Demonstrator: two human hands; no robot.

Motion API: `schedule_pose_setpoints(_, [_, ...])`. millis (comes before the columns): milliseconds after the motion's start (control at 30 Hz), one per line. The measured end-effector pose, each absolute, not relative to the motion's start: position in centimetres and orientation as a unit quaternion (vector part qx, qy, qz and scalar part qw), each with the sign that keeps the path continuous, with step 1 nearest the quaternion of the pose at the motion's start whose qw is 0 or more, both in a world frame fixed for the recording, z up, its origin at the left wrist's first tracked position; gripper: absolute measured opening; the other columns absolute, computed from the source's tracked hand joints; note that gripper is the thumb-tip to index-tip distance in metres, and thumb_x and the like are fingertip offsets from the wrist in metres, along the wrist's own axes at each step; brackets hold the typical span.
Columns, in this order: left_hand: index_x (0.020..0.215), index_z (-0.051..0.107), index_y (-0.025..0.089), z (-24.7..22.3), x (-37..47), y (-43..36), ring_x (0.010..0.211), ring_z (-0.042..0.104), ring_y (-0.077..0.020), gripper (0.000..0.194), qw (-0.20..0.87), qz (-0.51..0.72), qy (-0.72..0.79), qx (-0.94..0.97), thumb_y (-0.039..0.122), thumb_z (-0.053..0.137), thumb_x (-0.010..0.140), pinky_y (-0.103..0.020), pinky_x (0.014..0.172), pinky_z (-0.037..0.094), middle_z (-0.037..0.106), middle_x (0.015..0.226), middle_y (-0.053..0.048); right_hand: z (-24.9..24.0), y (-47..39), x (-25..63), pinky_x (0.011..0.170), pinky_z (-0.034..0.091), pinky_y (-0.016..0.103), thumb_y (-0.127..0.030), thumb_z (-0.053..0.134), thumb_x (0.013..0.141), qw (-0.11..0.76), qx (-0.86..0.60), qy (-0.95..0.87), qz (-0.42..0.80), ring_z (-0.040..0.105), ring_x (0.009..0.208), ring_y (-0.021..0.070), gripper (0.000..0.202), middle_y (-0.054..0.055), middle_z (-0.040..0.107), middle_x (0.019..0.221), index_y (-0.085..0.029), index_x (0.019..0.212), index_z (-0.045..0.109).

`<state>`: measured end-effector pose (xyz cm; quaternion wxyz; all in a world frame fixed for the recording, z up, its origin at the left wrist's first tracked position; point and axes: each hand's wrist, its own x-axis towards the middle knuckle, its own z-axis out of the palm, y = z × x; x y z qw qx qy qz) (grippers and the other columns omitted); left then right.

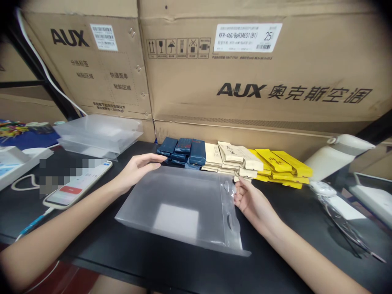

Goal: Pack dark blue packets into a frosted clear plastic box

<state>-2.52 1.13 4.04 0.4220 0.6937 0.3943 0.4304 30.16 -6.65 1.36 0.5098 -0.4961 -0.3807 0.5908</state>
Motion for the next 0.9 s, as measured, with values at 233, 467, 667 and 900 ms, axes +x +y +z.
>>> schedule_pose_setpoints(233, [0.096, 0.069, 0.015, 2.9, -2.7, 2.0, 0.095, 0.067, -0.0209, 0.026, 0.404, 0.484, 0.363, 0.686, 0.032, 0.069, 0.076, -0.036, 0.089, 0.054, 0.072, 0.101, -0.009, 1.1, -6.8, 29.2, 0.040, 0.045, 0.019, -0.051, 0.085, 0.062, 0.621, -0.525, -0.347, 0.467, 0.047, 0.043, 0.0083, 0.042, -0.004, 0.052, 0.052, -0.018, 0.060, 0.059])
schedule_pose_setpoints(467, [0.103, 0.066, 0.018, 0.8, -5.1, 5.4, 0.100, 0.063, -0.0211, 0.029, 0.204, 0.571, 0.458, 0.650, 0.033, 0.064, 0.078, -0.035, 0.084, 0.055, 0.064, 0.110, -0.009, 0.6, -6.4, 29.7, 0.041, 0.043, 0.020, -0.049, 0.081, 0.068, 0.612, -0.532, -0.342, 0.476, 0.045, 0.042, 0.0079, 0.039, -0.004, 0.050, 0.050, -0.018, 0.060, 0.059])
schedule_pose_setpoints(667, [0.127, 0.060, 0.021, -1.4, -5.7, 6.8, 0.123, 0.055, -0.0281, 0.045, 0.229, 0.437, 0.454, 0.742, 0.040, 0.054, 0.087, -0.044, 0.095, 0.052, 0.058, 0.133, -0.012, 0.1, -6.2, 30.0, 0.042, 0.042, 0.020, -0.047, 0.080, 0.071, 0.609, -0.530, -0.357, 0.470, 0.045, 0.042, 0.0077, 0.039, -0.004, 0.050, 0.052, -0.018, 0.059, 0.058])
schedule_pose_setpoints(900, [0.139, 0.051, 0.020, -1.2, -5.5, 6.1, 0.140, 0.038, -0.0282, 0.047, 0.141, 0.357, 0.444, 0.810, 0.033, 0.040, 0.096, -0.053, 0.112, 0.034, 0.045, 0.148, -0.014, -0.1, -6.3, 30.1, 0.042, 0.042, 0.020, -0.048, 0.079, 0.072, 0.608, -0.526, -0.359, 0.475, 0.043, 0.042, 0.0077, 0.039, -0.004, 0.048, 0.051, -0.018, 0.059, 0.058])
